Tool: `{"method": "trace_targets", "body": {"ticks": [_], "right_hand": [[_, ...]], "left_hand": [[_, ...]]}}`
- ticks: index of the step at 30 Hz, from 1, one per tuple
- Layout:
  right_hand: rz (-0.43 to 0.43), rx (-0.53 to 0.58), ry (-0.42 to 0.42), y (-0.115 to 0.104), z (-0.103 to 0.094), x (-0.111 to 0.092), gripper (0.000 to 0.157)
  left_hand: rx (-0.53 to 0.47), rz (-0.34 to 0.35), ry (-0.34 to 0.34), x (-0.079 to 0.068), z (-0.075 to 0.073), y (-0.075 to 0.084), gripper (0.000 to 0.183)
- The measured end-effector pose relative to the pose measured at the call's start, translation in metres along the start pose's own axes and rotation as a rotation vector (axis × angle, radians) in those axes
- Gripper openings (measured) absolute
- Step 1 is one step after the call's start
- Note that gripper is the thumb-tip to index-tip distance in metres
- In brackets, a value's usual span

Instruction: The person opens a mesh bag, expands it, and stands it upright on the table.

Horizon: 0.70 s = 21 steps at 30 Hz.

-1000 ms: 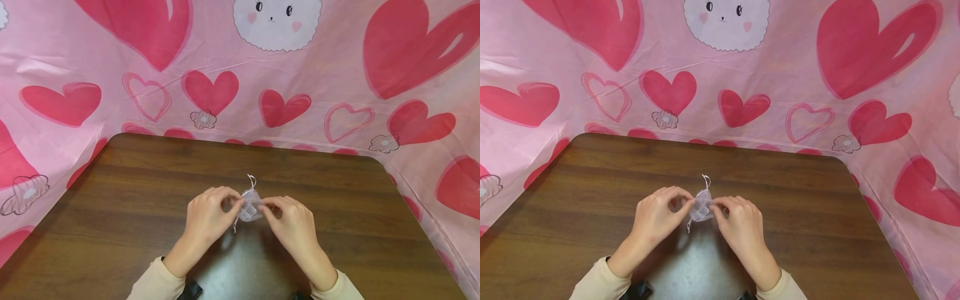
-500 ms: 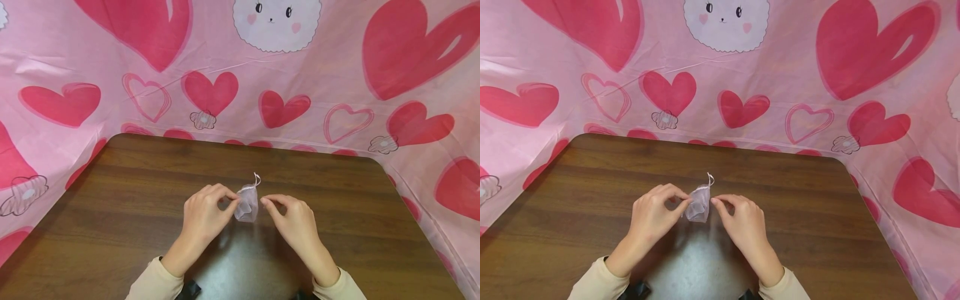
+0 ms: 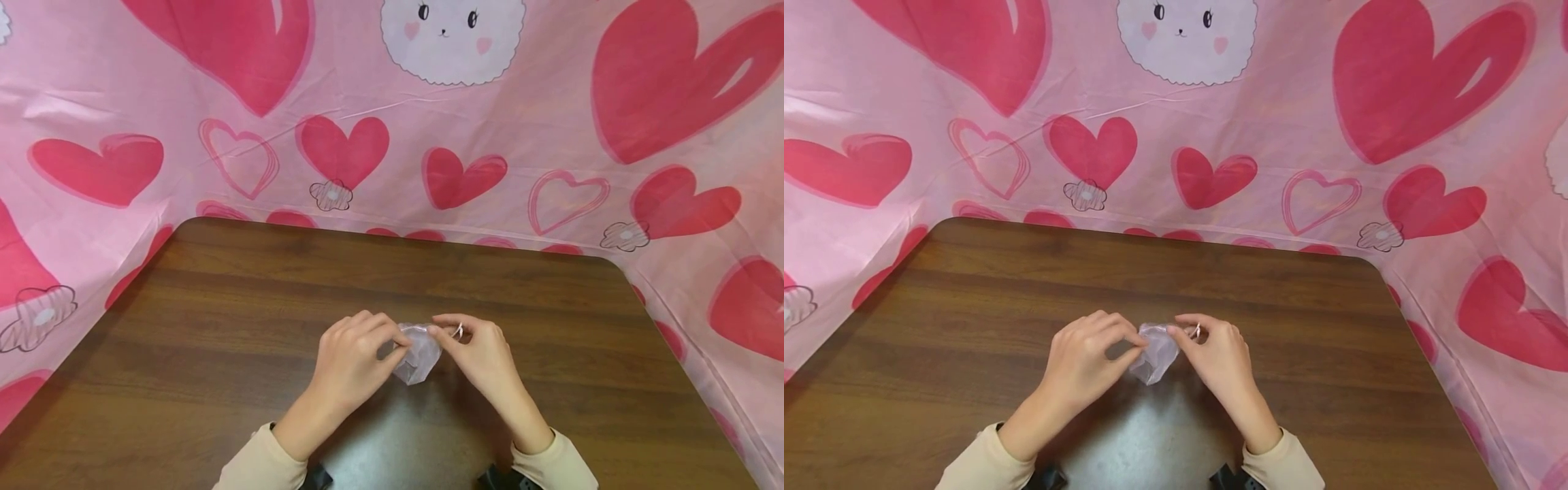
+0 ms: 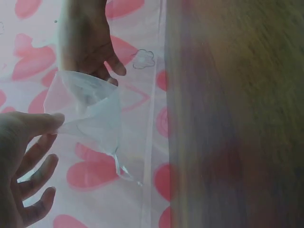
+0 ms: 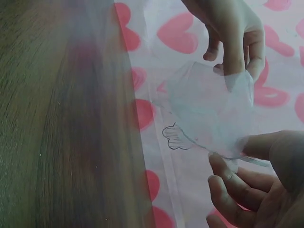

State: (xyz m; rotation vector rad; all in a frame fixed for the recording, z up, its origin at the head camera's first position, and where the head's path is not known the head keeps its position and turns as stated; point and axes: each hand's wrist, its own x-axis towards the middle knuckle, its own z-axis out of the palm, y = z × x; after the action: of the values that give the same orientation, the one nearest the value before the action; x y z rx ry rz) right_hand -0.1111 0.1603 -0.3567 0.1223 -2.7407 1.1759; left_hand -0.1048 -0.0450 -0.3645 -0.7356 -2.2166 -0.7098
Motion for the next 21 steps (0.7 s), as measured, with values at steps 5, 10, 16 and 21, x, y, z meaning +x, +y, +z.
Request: {"method": "trace_targets", "body": {"ticks": [5, 10, 16, 21], "right_hand": [[-0.041, 0.079, -0.028, -0.002, -0.001, -0.001, 0.016], [-0.053, 0.206, -0.073, -0.003, -0.001, -0.003, 0.020], [-0.044, 0.275, -0.069, -0.003, -0.003, -0.002, 0.023], [-0.015, 0.307, -0.061, -0.001, -0.004, -0.001, 0.023]], "left_hand": [[0.010, 0.006, 0.007, 0.001, 0.000, -0.001, 0.020], [0.020, -0.005, 0.009, 0.002, -0.002, -0.003, 0.018], [0.064, -0.057, -0.051, 0.002, -0.004, -0.009, 0.024], [0.135, -0.136, -0.166, 0.001, -0.005, -0.012, 0.028]]}}
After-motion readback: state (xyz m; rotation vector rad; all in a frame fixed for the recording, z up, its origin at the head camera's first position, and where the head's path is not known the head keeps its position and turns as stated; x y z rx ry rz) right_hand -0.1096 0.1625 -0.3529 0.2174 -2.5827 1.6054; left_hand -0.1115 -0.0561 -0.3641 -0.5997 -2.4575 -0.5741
